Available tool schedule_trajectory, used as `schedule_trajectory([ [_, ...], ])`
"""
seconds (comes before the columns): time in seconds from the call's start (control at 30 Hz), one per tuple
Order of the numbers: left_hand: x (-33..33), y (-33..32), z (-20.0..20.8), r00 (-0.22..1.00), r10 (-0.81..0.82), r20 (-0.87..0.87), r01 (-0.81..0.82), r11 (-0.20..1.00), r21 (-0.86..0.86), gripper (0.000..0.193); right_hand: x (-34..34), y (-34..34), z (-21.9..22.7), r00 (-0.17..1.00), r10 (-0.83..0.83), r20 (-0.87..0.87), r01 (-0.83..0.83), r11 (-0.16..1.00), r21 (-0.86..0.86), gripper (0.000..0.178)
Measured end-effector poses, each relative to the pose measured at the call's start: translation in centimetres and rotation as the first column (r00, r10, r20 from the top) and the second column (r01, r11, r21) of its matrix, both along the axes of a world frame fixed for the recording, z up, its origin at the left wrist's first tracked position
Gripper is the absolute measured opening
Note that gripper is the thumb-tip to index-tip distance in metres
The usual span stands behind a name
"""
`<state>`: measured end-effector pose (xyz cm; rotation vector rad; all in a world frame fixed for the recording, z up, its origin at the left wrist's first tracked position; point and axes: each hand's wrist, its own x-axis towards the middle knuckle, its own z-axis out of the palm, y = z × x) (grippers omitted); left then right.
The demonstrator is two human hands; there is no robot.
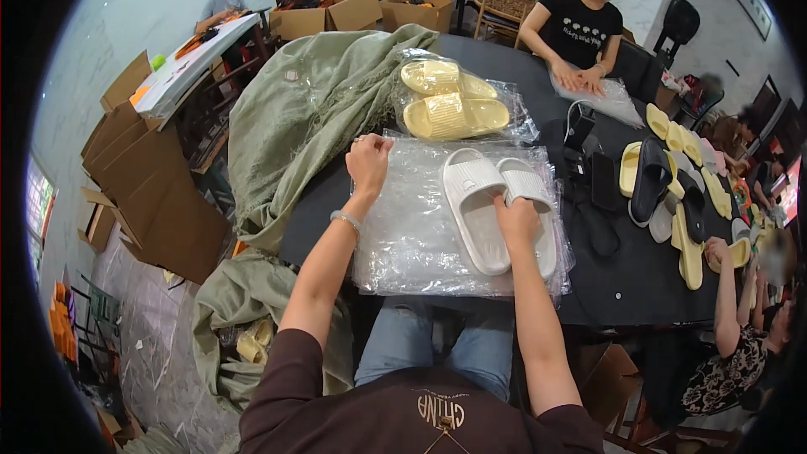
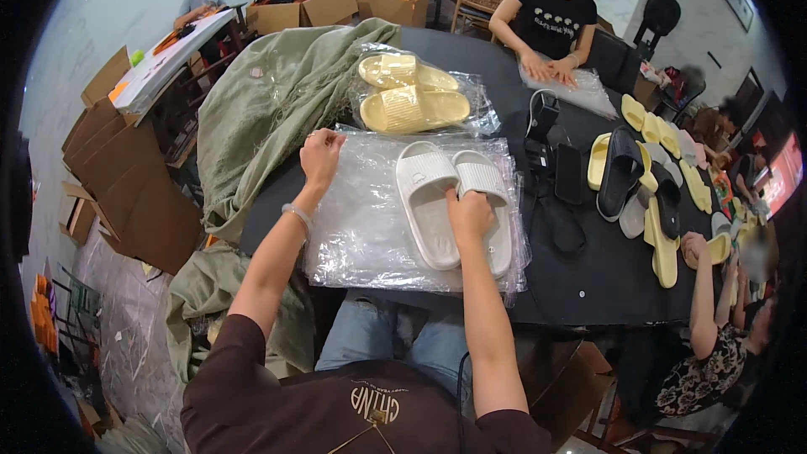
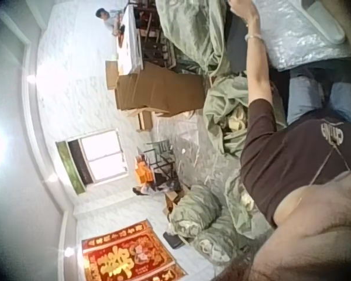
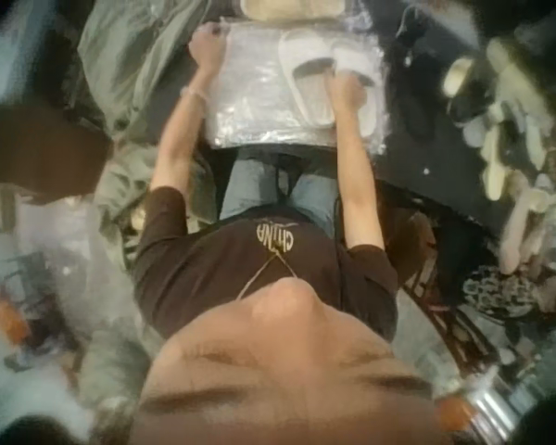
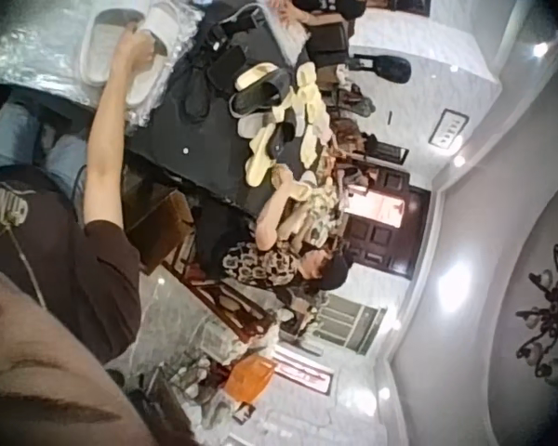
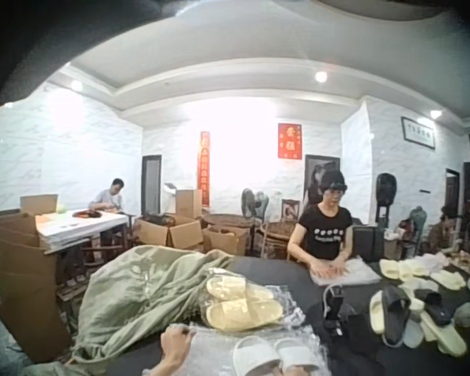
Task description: The person sits at a table in a workshop and repeatedly takes pairs of yellow and black slippers from a large green sack. They place the slippers onto a sheet of bubble wrap on the table, fold the wrap around them, and then move the wrapped packages to a pile on the table. The process is repeated continuously throughout the video.
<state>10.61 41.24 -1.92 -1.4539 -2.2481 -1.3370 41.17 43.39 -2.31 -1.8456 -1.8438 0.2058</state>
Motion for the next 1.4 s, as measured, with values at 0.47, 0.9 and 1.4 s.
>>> schedule_trajectory([
  [0.47, 3.5, -4.0, -3.5, 0.881, -0.361, -0.305, 0.164, 0.839, -0.518, 0.058, 0.2, -0.8, 1.3, 0.999, 0.017, -0.047, -0.018, 1.0, -0.024, 0.047],
  [0.9, 3.0, -3.7, -3.3, 0.888, -0.35, -0.297, 0.149, 0.832, -0.535, 0.054, -1.1, -3.8, 0.2, 0.954, 0.285, -0.089, -0.288, 0.957, -0.024, 0.041],
  [1.4, 3.0, -5.2, -2.5, 0.912, -0.319, -0.258, 0.141, 0.834, -0.534, 0.055, 25.8, 4.9, 9.0, 0.887, -0.447, -0.118, 0.462, 0.851, 0.25, 0.07],
])
